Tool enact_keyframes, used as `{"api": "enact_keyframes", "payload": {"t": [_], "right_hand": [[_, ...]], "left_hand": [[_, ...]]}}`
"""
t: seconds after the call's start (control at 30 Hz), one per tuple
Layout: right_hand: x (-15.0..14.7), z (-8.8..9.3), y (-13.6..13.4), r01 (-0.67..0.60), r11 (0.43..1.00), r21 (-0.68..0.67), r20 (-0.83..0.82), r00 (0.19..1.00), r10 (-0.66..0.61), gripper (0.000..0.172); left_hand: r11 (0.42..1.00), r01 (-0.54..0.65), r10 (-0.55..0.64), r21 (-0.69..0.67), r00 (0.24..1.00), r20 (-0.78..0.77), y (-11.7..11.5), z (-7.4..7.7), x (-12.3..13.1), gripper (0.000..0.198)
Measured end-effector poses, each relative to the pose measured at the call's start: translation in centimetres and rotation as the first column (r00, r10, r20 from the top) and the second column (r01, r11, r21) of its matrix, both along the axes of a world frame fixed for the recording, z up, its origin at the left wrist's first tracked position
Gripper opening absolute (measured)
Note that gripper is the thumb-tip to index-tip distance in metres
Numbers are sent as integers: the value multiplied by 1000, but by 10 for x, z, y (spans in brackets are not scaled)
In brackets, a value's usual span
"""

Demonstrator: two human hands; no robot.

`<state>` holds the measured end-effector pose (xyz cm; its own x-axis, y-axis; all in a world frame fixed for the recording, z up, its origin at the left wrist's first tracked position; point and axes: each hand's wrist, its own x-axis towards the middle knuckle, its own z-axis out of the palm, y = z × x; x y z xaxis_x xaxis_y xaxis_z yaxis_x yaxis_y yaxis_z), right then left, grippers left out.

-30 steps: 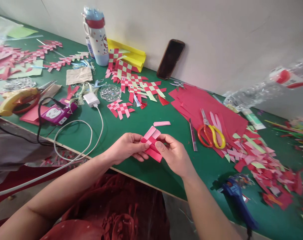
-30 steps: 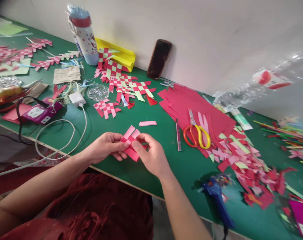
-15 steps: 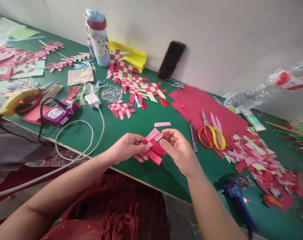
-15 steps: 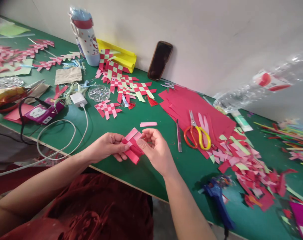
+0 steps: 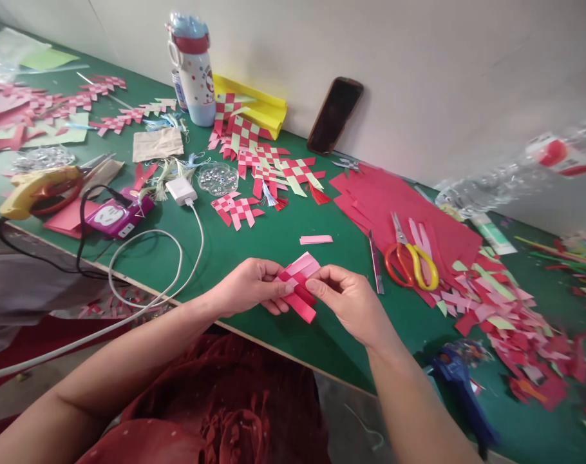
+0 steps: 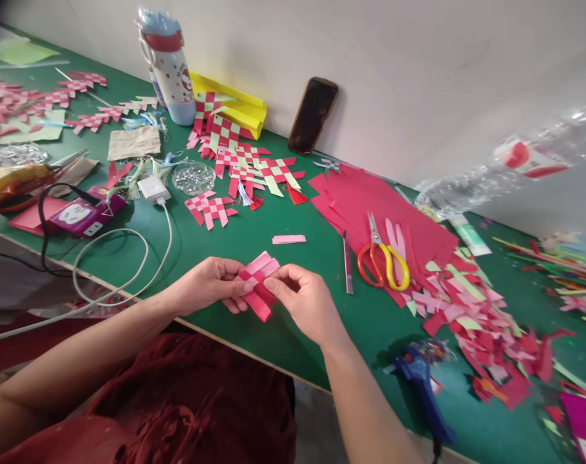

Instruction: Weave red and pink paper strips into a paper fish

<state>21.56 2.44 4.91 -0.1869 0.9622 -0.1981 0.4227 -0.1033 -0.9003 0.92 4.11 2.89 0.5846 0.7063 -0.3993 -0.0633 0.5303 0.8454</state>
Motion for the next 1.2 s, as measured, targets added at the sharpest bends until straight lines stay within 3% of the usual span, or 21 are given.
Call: {"api": "enact_keyframes", "payload": {"t": [0.27,0.4,0.47,0.53,0.63,0.73,1.0,1.2], "right_hand": [[0,-2,0,-24,997,-76,-70,997,19,30],[8,-6,7,-30,993,-116,-138,990,13,61],[9,-5,13,-24,993,-114,-140,990,8,69],[6,0,18,-53,990,-127,-146,989,34,64],[-1,8,23,-112,985,-127,-117,988,97,39],[-5,13,26,-141,988,-60,-56,989,138,26],[-5,19,36,-75,972,222,38,997,68,21],[-5,5,38,36,959,281,19,999,-43,25]], "left_hand": [[1000,5,-5,10,1000,10,2,0,-2,46],[999,34,-34,24,999,1,3,-1,-2,45],[998,59,-59,34,998,-8,3,-1,-2,44],[995,89,-88,47,996,-17,3,-2,-1,42],[989,130,-127,75,991,-36,3,-2,-1,39],[982,147,-141,122,988,-62,6,-1,-1,35],[953,107,-84,282,992,-93,25,10,-1,28],[908,68,5,414,985,-173,28,2,0,33]]}}
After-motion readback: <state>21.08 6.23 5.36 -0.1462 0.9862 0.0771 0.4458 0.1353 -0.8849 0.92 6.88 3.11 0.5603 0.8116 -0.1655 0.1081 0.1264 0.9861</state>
